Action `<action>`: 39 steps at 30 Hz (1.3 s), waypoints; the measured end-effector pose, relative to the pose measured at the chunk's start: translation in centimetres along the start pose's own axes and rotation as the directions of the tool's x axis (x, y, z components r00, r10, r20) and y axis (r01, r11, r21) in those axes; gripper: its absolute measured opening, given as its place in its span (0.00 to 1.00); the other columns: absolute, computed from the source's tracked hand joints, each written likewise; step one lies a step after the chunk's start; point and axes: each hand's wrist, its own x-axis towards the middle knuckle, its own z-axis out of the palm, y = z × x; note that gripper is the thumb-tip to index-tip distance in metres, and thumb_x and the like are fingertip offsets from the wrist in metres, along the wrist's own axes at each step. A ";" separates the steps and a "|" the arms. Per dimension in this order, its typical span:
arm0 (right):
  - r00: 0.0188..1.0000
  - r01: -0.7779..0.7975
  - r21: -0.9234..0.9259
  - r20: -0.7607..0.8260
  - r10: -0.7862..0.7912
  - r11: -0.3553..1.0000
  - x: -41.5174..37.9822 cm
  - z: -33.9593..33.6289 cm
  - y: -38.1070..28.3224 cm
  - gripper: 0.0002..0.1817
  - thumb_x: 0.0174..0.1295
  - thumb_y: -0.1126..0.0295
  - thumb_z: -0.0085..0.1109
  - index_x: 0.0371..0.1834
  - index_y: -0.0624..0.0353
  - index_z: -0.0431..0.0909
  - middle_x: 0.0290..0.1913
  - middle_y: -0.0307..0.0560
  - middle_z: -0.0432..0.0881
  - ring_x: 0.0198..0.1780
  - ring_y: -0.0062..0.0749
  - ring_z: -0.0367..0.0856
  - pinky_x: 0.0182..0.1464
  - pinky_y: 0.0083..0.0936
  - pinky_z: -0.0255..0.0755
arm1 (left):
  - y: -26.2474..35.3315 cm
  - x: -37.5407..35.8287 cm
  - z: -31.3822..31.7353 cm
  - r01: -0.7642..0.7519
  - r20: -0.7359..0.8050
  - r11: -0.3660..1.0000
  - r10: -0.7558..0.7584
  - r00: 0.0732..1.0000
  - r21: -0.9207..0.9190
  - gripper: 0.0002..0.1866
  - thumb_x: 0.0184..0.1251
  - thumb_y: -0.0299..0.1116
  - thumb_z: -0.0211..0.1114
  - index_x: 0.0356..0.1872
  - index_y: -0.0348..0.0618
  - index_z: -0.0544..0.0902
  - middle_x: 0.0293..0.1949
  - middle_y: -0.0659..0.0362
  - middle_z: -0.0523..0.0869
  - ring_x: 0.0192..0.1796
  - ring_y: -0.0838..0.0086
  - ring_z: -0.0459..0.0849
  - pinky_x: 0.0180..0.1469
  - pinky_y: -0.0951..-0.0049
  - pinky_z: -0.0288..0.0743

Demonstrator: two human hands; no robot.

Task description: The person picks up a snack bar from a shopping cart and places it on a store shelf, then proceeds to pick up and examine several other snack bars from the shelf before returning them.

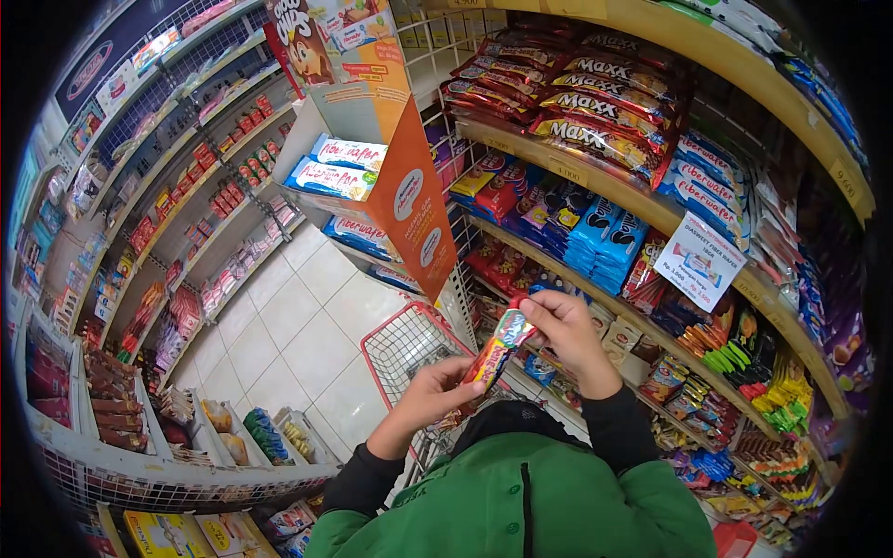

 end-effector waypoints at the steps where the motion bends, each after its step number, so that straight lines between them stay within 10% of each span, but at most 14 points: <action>1: 1.000 -0.011 0.052 -0.010 0.012 0.999 0.0 0.6 0.2 0.10 0.57 0.64 0.52 0.32 0.61 0.74 0.19 0.33 0.71 0.18 0.10 0.64 0.18 0.07 0.57 | -0.3 0.2 0.1 0.023 -0.025 1.000 -0.024 0.999 -0.020 0.15 0.56 0.31 0.59 0.43 0.35 0.72 0.33 0.64 0.77 0.35 0.84 0.74 0.39 0.83 0.68; 19: 0.899 0.118 -0.471 0.424 0.107 0.874 -1.4 2.2 5.4 0.15 0.56 0.61 0.52 0.35 0.63 0.69 0.25 0.38 0.71 0.27 0.18 0.67 0.30 0.18 0.64 | -2.3 2.0 -0.2 -0.333 -0.285 0.940 0.299 0.911 -0.078 0.16 0.56 0.28 0.58 0.44 0.39 0.66 0.38 0.62 0.74 0.42 0.81 0.71 0.46 0.79 0.65; 39: 0.930 -0.052 -0.261 0.338 0.141 0.964 -1.4 2.1 4.9 0.10 0.57 0.65 0.51 0.30 0.61 0.70 0.24 0.33 0.69 0.26 0.13 0.64 0.28 0.14 0.61 | -2.1 1.4 -0.3 -0.362 -0.310 0.932 0.341 0.887 -0.009 0.15 0.56 0.27 0.57 0.44 0.38 0.65 0.40 0.60 0.73 0.41 0.80 0.72 0.44 0.78 0.68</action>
